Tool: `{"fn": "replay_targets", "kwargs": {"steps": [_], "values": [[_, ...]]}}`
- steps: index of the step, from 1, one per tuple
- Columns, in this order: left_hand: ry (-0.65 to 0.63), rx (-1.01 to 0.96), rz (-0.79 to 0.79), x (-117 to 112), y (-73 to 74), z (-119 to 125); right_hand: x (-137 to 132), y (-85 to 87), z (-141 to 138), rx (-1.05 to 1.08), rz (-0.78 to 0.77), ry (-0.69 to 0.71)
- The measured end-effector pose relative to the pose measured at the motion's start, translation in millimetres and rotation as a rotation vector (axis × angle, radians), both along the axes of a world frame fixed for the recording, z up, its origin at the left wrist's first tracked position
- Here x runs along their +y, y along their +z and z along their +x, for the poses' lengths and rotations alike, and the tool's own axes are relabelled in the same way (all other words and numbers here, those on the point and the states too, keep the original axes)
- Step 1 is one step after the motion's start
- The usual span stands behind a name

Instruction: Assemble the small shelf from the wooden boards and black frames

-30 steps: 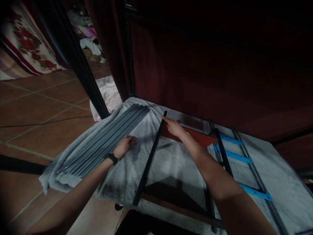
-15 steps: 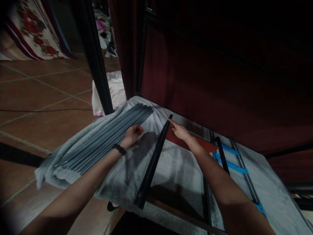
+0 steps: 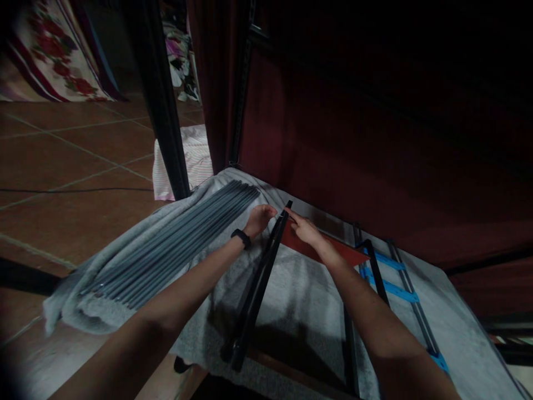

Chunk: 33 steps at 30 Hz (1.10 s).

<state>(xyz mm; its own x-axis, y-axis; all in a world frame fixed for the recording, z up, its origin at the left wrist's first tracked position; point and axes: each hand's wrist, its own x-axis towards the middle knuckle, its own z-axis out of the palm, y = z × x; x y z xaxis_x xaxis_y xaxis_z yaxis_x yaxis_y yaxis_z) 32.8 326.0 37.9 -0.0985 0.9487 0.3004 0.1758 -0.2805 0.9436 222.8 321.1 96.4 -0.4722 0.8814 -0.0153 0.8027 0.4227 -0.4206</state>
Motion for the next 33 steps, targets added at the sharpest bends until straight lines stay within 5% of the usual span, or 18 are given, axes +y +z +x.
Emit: {"fn": "replay_targets", "kwargs": {"steps": [14,26,33], "values": [[-0.057,0.129,0.021,2,14.9,4,1,-4.3,-2,0.013,0.046,-0.137],[-0.238,-0.052,-0.104,26,8.6,1,16,-10.0,5,0.149,-0.009,-0.029],[-0.245,-0.25,-0.232,24,19.8,9,19,-7.8,2,0.159,-0.051,-0.054]]}}
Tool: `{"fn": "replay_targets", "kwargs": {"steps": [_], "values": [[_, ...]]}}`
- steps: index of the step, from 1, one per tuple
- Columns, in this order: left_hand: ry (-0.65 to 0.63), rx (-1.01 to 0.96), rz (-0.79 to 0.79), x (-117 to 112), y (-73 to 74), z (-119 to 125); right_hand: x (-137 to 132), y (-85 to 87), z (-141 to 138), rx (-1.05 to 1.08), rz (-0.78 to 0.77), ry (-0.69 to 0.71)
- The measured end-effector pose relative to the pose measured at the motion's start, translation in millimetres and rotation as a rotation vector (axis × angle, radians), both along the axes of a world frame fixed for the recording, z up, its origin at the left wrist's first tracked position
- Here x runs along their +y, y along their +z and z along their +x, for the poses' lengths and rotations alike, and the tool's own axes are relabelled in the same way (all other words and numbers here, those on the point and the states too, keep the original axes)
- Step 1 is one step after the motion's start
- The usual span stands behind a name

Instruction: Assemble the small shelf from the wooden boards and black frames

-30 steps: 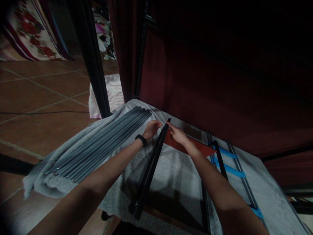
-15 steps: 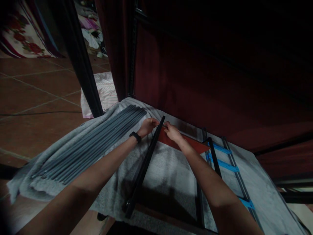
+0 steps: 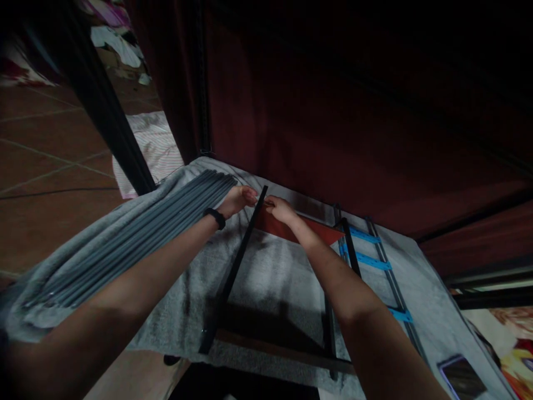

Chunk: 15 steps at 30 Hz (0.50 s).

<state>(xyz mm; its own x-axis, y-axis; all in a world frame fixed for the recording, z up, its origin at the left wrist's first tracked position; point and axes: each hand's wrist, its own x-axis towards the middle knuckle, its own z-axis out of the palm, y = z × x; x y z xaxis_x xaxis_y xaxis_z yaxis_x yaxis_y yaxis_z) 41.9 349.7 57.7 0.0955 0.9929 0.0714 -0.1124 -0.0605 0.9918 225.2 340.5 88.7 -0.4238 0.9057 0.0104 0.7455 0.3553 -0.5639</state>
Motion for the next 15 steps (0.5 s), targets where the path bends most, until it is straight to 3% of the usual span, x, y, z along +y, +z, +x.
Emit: {"fn": "replay_targets", "kwargs": {"steps": [7,15], "values": [[0.07,-0.14,-0.104,-11,6.3,4,5,-2.2,-1,-0.047,0.025,-0.027],[0.162,-0.264,-0.098,-33,7.0,12,-5,10.1,-5,-0.094,0.076,0.009]]}}
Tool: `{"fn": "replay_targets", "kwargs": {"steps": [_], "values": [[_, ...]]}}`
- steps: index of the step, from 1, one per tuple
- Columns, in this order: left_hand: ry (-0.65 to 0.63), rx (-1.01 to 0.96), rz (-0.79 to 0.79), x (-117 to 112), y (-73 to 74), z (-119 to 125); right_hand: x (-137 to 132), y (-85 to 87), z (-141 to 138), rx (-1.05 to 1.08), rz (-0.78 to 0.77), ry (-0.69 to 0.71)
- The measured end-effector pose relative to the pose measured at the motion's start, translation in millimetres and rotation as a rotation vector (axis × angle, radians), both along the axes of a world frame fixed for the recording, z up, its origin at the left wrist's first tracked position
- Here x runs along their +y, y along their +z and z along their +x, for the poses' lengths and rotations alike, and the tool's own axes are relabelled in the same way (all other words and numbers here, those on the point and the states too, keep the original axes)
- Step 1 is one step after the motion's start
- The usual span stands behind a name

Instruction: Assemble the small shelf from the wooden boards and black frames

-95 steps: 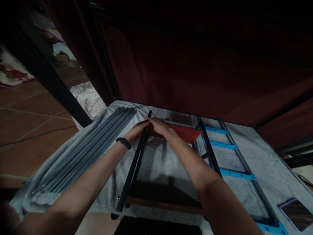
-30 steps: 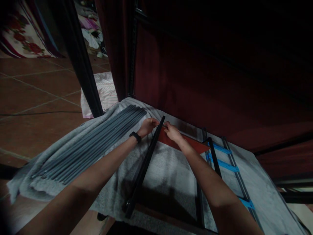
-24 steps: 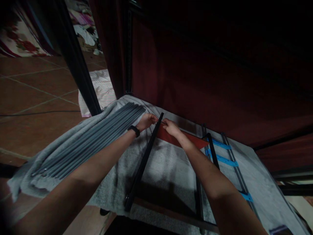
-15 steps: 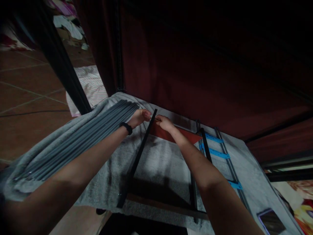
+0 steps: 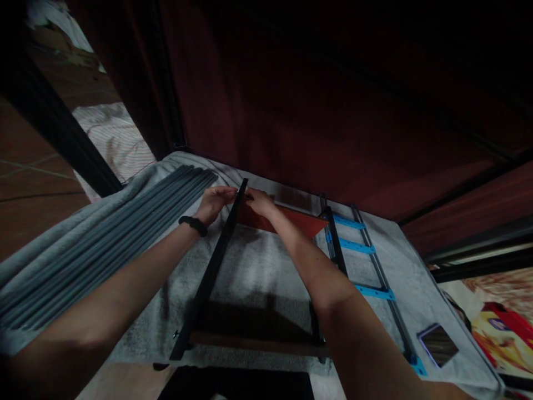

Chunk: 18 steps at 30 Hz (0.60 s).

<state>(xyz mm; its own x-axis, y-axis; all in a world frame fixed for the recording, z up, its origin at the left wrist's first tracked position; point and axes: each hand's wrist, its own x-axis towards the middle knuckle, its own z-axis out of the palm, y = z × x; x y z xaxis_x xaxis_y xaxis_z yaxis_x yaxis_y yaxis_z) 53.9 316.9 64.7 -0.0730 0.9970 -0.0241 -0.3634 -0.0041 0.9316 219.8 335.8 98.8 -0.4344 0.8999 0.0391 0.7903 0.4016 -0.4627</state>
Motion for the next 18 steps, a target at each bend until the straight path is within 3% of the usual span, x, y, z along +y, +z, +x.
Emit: {"fn": "replay_targets", "kwargs": {"steps": [9,18], "values": [[0.039,0.036,-0.104,3.8,-3.1,1.9,-4.5,2.8,-1.5,0.0,0.002,-0.014],[0.009,0.065,-0.094,1.3,0.6,-0.9,-7.8,6.3,-5.7,0.001,-0.027,-0.085]]}}
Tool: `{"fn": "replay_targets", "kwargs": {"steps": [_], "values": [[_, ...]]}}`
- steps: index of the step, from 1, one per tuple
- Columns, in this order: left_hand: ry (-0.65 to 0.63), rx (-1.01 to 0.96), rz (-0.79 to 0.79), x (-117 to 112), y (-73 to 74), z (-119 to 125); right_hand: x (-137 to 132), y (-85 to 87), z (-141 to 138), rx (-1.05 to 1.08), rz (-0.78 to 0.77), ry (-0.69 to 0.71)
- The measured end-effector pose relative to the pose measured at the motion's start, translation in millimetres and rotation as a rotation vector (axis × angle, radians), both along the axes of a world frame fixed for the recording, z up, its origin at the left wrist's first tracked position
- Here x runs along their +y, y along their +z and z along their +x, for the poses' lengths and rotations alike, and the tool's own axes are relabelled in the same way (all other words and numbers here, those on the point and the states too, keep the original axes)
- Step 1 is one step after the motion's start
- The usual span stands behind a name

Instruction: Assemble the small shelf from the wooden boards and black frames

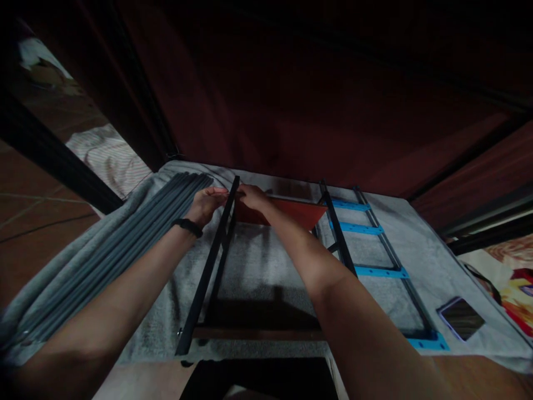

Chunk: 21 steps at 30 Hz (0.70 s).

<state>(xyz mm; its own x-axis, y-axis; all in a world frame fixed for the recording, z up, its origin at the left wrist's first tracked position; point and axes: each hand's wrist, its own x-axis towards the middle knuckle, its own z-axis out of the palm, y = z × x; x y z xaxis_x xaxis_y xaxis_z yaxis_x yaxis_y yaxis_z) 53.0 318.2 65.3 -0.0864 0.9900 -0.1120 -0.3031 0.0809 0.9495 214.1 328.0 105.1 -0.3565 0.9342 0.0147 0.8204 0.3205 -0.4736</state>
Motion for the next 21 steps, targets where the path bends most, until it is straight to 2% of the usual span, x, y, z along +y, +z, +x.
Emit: {"fn": "replay_targets", "kwargs": {"steps": [5,8,11,14,17,21], "values": [[0.043,0.024,-0.002,3.4,-2.4,7.1,-2.6,2.8,-0.1,0.006,0.0,0.006],[0.081,0.046,0.053,4.0,-5.1,9.1,-2.0,2.0,0.4,0.017,0.006,0.022],[0.067,0.034,0.096,3.6,-7.5,5.8,-0.5,-0.4,0.9,0.027,0.013,0.025],[0.053,-0.011,0.026,4.5,-9.1,2.5,1.1,-2.9,1.3,0.038,0.016,0.023],[0.073,0.04,-0.065,7.4,-9.3,3.1,2.5,-5.1,1.3,0.047,0.018,0.021],[0.07,0.092,-0.052,7.6,-5.9,4.5,3.4,-6.8,1.4,0.04,0.021,0.021]]}}
